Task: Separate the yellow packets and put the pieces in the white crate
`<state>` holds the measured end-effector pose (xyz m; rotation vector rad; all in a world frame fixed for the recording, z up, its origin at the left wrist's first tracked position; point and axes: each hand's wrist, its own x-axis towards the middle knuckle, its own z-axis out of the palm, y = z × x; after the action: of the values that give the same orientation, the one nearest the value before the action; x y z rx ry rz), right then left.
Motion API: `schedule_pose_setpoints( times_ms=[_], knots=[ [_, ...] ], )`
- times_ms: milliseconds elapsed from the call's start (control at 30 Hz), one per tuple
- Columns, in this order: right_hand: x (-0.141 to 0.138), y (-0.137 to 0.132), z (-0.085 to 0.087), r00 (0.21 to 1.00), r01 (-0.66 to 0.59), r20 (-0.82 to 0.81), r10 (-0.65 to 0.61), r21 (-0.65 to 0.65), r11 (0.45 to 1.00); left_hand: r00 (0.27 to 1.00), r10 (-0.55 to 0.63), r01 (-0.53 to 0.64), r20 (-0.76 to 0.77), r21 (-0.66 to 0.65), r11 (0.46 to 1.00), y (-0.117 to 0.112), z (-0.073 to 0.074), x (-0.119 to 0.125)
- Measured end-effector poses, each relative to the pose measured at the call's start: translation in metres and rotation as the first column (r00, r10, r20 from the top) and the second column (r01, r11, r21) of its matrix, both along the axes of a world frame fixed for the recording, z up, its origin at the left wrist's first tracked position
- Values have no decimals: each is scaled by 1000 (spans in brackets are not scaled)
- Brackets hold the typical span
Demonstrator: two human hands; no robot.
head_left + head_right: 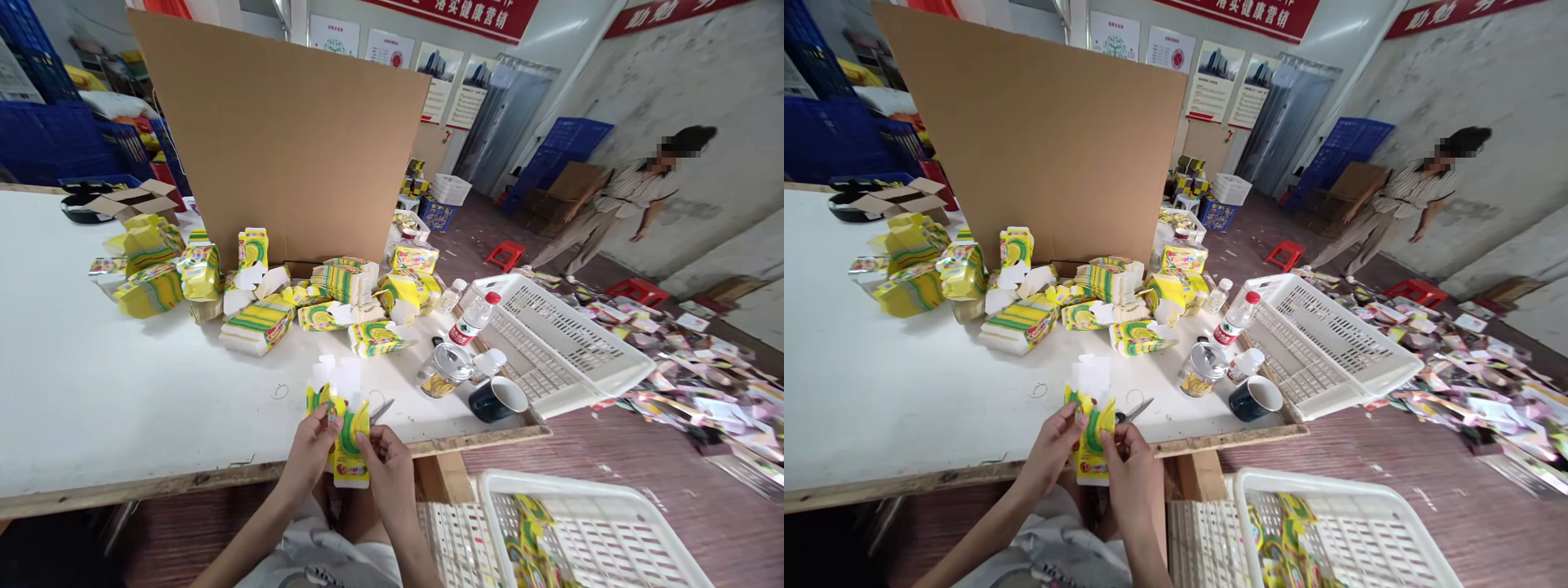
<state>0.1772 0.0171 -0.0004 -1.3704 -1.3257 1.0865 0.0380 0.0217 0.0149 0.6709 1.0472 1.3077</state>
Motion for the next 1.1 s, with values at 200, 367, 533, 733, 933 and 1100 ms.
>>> schedule_pose_setpoints(
  times_ms=[200, 367, 533, 733, 933, 1100],
  knots=[
    [11, 3, 19, 995, -79, -54, 82, 39, 996, 989, -112, 125, -94, 137, 983, -8, 6, -13],
    [25, 8, 38, 936, -304, -175, 305, 34, 952, 943, -317, 329, -97, 139, 934, -11, 12, -21],
    [31, 10, 43, 954, -300, 4, 301, 73, 951, 926, -375, 376, -32, 124, 918, -16, 13, -18],
    [28, 7, 39, 988, -79, -127, 91, 96, 992, 905, -425, 423, 6, 89, 902, -14, 10, -21],
    [32, 8, 42, 968, -250, -16, 249, -49, 967, 913, -355, 384, -202, 130, 914, -11, 4, -16],
    [29, 8, 34, 948, -151, 279, 150, -20, 988, 894, -372, 408, -247, 113, 906, -15, 9, -15]
  ],
)
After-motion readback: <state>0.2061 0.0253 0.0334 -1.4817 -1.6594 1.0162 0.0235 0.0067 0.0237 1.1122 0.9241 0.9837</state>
